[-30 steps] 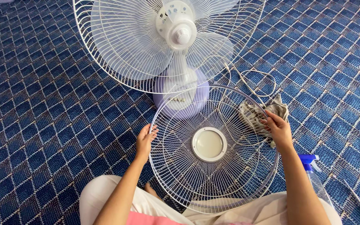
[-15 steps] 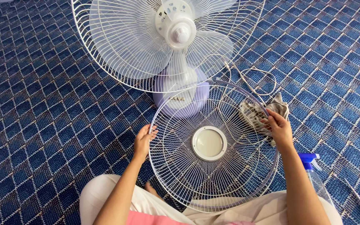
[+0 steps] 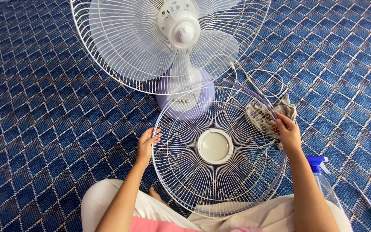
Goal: The person sits on the floor and uses a screwdriver to remove a plastic ring from a disassembled fan cage. They then attempt to fit the ring onto the fan cage, remove it again, and continue manipulating the ring and cage components.
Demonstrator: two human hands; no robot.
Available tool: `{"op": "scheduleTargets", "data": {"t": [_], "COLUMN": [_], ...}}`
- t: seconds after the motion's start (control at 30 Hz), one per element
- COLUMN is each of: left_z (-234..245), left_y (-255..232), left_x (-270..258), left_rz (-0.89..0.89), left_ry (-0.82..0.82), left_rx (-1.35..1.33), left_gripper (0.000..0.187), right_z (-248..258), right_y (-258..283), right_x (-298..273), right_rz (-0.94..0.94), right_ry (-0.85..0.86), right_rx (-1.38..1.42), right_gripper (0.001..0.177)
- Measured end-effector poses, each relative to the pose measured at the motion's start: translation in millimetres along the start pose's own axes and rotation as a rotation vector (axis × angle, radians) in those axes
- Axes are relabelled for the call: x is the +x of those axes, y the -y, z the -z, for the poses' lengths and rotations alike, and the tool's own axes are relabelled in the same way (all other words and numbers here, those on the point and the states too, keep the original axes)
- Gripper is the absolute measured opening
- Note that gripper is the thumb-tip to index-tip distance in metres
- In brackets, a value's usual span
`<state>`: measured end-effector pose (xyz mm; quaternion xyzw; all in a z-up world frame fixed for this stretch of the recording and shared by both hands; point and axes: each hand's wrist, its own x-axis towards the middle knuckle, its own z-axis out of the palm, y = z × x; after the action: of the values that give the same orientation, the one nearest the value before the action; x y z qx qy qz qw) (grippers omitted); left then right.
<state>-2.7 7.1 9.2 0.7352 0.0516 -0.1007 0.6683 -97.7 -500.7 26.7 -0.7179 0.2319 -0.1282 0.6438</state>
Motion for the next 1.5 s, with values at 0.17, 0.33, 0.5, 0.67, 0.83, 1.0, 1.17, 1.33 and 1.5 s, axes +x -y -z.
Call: {"op": "scheduleTargets", "data": {"t": [0.17,0.33,0.5,0.67,0.83,1.0,1.17,1.33,1.5], "left_z": [-0.2,-0.8,5.1,14.7,24.2,45.2,50.9,44.4,40.7], "left_y": [0.2,0.1,8.8,17.8,21.2,20.6,14.0,-22.2,-83.0], "left_x": [0.6,0.9,2.4,-6.1,-37.4,-57.8,-91.0,-122.7,-136.0], "left_rz": [-0.001,0.008,-0.042,-0.128,-0.021,0.046,0.181,0.103,0.075], "left_ry": [-0.010,-0.020,-0.042,-0.172,-0.439,-0.554,-0.552,-0.497,-0.389], "left_rx": [0.010,0.037,0.001,-0.024,0.048,0.079,0.016,-0.086,-0.183], "left_gripper": [0.042,0.040,0.033,0.031,0.020,0.016,0.021,0.017,0.022], "right_z": [0.9,2.2,6.4,24.1,58.0,101.3,128.6,139.2,141.3], "right_y": [0.3,-2.7,-15.3,-18.5,-12.5,-4.1,13.9,64.7,124.0], "right_x": [-0.8,0.0,1.7,4.6,1.3,0.6,-14.3,-45.3,-52.0], "right_rz": [-0.021,-0.007,0.006,0.079,0.111,0.046,0.091,0.252,0.197], "right_ry": [0.000,-0.023,-0.098,-0.155,-0.213,-0.216,-0.230,-0.145,-0.079], "right_rx": [-0.004,-0.064,-0.153,-0.064,-0.147,-0.050,0.015,-0.031,0.030], "right_gripper": [0.034,0.033,0.033,0.032,0.033,0.040,0.041,0.035,0.033]}}
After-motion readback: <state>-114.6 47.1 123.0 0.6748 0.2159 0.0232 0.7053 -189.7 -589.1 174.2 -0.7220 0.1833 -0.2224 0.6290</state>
